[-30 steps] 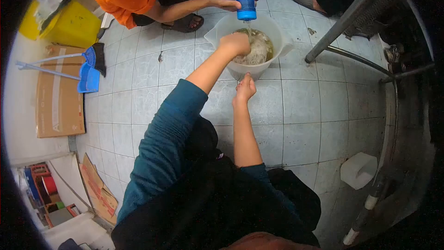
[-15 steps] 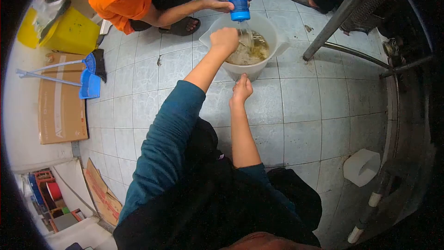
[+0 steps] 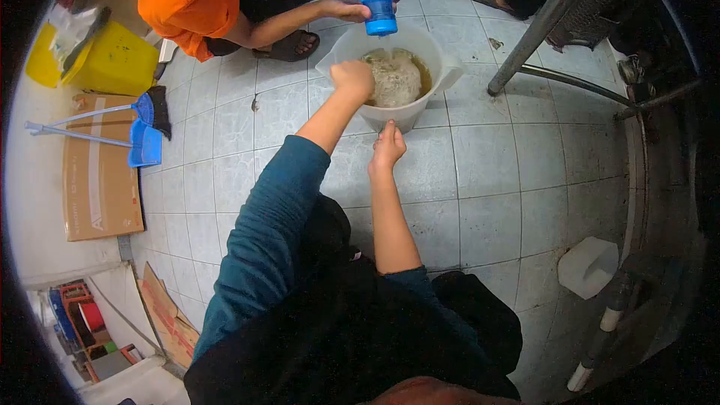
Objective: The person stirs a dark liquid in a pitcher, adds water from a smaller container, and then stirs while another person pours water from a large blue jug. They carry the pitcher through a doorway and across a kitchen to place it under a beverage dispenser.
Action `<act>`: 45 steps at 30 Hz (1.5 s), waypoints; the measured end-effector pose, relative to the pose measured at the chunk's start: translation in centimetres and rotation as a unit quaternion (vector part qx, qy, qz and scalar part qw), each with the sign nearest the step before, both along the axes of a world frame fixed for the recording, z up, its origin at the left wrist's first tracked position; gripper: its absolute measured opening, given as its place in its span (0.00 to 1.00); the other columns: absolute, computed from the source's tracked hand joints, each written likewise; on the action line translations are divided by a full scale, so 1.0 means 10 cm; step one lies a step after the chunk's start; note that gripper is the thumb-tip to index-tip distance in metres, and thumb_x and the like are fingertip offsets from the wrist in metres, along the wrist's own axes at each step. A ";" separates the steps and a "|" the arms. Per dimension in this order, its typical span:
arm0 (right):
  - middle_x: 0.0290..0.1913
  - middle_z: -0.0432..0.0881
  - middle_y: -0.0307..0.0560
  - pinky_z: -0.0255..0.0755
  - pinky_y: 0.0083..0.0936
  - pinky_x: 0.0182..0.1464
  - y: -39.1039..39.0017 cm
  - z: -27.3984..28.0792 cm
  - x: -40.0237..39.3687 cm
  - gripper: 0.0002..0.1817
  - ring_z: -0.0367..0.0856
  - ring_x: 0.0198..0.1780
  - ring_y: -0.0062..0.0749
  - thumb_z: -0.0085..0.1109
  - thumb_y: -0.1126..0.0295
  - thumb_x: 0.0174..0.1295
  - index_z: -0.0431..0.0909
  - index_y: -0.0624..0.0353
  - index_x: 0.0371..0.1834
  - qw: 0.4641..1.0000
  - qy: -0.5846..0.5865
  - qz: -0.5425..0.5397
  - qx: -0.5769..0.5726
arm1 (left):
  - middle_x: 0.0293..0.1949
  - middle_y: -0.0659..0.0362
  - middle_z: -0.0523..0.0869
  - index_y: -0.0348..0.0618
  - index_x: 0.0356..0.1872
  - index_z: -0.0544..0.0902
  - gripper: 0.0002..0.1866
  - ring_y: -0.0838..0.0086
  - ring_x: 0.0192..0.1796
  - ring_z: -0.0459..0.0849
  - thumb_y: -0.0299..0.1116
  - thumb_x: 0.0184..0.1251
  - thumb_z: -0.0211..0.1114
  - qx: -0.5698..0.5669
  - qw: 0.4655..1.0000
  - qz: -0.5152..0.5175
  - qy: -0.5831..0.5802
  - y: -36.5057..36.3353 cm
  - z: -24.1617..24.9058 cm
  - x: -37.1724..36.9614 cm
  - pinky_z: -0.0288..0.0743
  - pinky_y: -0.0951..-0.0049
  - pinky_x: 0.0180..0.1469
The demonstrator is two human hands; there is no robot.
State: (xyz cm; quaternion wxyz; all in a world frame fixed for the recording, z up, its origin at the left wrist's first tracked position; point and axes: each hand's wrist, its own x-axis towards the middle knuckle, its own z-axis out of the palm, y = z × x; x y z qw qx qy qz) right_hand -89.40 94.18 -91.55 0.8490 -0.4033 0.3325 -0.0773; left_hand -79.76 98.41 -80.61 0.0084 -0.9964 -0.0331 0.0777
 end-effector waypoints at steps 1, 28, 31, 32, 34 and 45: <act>0.10 0.53 0.28 0.43 0.13 0.15 0.00 0.00 0.00 0.17 0.50 0.13 0.12 0.44 0.66 0.53 0.57 0.53 0.07 1.000 0.001 0.001 -0.001 | 0.30 0.53 0.78 0.43 0.27 0.78 0.10 0.61 0.35 0.77 0.32 0.45 0.50 0.027 0.998 -0.048 0.039 -0.06 -0.01 -0.05 0.70 0.65 0.34; 0.10 0.57 0.30 0.45 0.11 0.11 0.00 -0.12 -0.01 0.15 0.51 0.10 0.12 0.46 0.63 0.52 0.60 0.52 0.10 1.000 -0.007 0.013 0.016 | 0.28 0.53 0.79 0.46 0.27 0.78 0.09 0.65 0.32 0.78 0.33 0.46 0.49 0.016 0.989 -0.129 0.068 -0.18 0.06 -0.16 0.63 0.62 0.39; 0.10 0.57 0.30 0.45 0.11 0.11 0.01 -0.10 0.00 0.15 0.51 0.10 0.12 0.47 0.63 0.52 0.60 0.52 0.10 0.999 -0.022 -0.005 0.023 | 0.30 0.56 0.79 0.46 0.28 0.78 0.10 0.66 0.34 0.78 0.32 0.46 0.49 -0.018 0.998 -0.062 -0.023 -0.14 0.10 -0.02 0.61 0.61 0.41; 0.10 0.57 0.30 0.45 0.11 0.11 0.00 -0.10 -0.01 0.16 0.51 0.10 0.12 0.47 0.63 0.52 0.60 0.52 0.10 1.000 -0.011 0.002 0.016 | 0.30 0.56 0.79 0.46 0.28 0.78 0.10 0.66 0.34 0.78 0.32 0.46 0.49 -0.018 0.997 -0.064 -0.025 -0.09 0.10 0.01 0.61 0.61 0.41; 0.10 0.57 0.30 0.44 0.11 0.11 -0.01 -0.10 0.00 0.16 0.51 0.10 0.12 0.47 0.63 0.51 0.59 0.52 0.10 1.000 -0.002 0.007 0.009 | 0.31 0.55 0.78 0.46 0.28 0.78 0.10 0.65 0.35 0.77 0.32 0.45 0.50 0.033 0.998 -0.028 -0.056 0.04 0.08 0.03 0.60 0.59 0.42; 0.09 0.53 0.27 0.41 0.14 0.15 -0.01 -0.05 0.00 0.19 0.48 0.14 0.11 0.46 0.67 0.52 0.56 0.54 0.06 1.000 0.015 -0.009 0.003 | 0.30 0.56 0.79 0.44 0.27 0.77 0.10 0.64 0.36 0.77 0.32 0.46 0.49 -0.001 0.999 -0.030 -0.034 -0.01 0.13 0.00 0.60 0.61 0.42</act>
